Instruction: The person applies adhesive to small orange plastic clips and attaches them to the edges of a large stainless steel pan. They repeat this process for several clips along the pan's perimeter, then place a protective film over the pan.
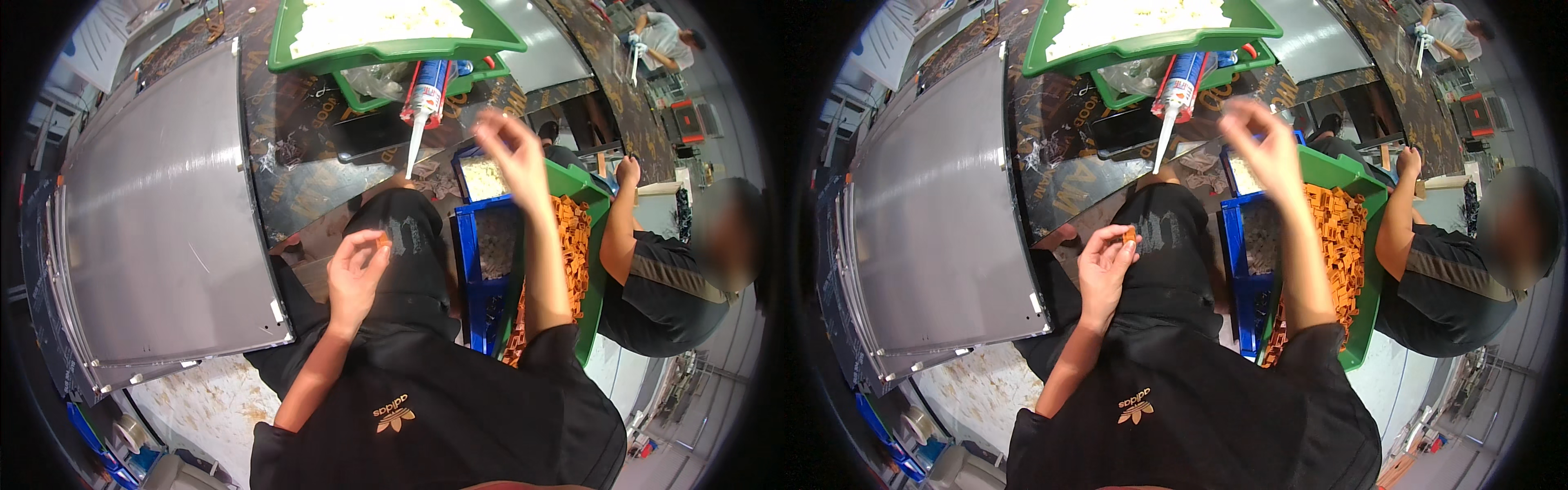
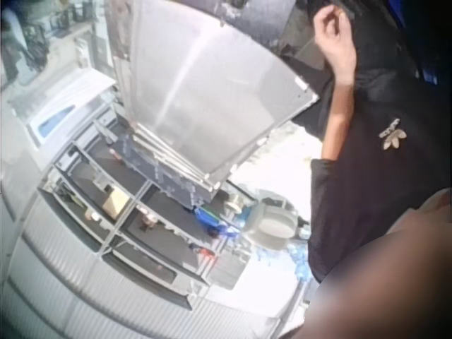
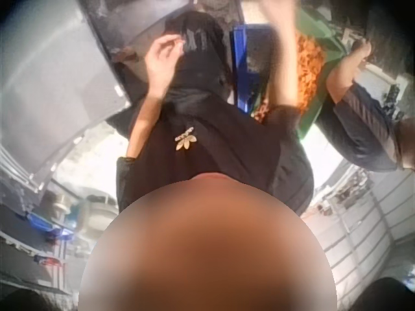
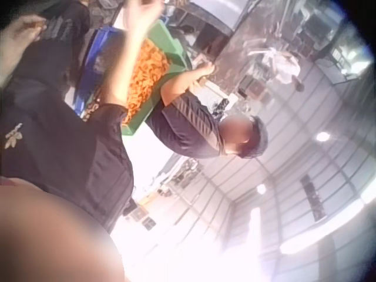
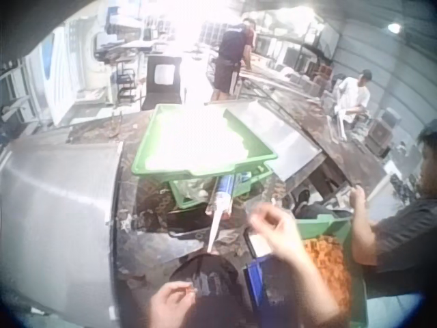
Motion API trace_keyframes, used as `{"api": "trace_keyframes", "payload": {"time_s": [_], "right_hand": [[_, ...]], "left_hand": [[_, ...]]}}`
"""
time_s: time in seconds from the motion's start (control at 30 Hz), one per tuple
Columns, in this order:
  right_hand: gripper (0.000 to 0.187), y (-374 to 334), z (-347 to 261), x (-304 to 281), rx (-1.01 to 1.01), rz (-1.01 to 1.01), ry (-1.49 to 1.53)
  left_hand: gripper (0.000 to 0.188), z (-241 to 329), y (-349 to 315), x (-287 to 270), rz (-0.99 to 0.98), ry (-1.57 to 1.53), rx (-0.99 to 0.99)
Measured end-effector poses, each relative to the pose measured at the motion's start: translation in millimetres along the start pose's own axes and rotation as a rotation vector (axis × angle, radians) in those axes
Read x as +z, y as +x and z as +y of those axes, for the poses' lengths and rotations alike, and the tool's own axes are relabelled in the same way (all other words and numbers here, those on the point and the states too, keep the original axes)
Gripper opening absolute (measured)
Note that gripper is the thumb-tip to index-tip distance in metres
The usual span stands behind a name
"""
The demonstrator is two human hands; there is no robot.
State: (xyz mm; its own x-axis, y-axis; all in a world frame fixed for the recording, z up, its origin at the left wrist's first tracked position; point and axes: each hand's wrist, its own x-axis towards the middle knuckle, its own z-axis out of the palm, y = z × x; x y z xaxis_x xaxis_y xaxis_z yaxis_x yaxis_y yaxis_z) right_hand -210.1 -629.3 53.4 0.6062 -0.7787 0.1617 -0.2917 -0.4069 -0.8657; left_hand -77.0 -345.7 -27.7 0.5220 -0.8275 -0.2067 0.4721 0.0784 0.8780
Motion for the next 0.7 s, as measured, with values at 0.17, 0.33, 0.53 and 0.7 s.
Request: {"api": "trace_keyframes", "payload": {"time_s": [0.17,0.33,0.53,0.7], "right_hand": [[0.101,132.9,80.6,-64.8,0.050,0.181,-0.575],[0.068,218.5,119.5,-67.9,-0.220,-0.137,-0.575],[0.022,285.9,163.7,-48.6,-0.757,-0.381,-1.433],[0.020,292.1,174.3,-51.0,-0.634,-0.496,-1.273]], "left_hand": [[0.026,-27.7,-1.6,1.1,0.054,-0.045,-0.197],[0.029,-30.0,16.1,8.4,0.140,-0.155,-0.095],[0.025,-18.9,50.0,18.5,0.094,-0.271,0.000],[0.024,-14.7,60.6,21.3,0.061,-0.345,-0.061]]}}
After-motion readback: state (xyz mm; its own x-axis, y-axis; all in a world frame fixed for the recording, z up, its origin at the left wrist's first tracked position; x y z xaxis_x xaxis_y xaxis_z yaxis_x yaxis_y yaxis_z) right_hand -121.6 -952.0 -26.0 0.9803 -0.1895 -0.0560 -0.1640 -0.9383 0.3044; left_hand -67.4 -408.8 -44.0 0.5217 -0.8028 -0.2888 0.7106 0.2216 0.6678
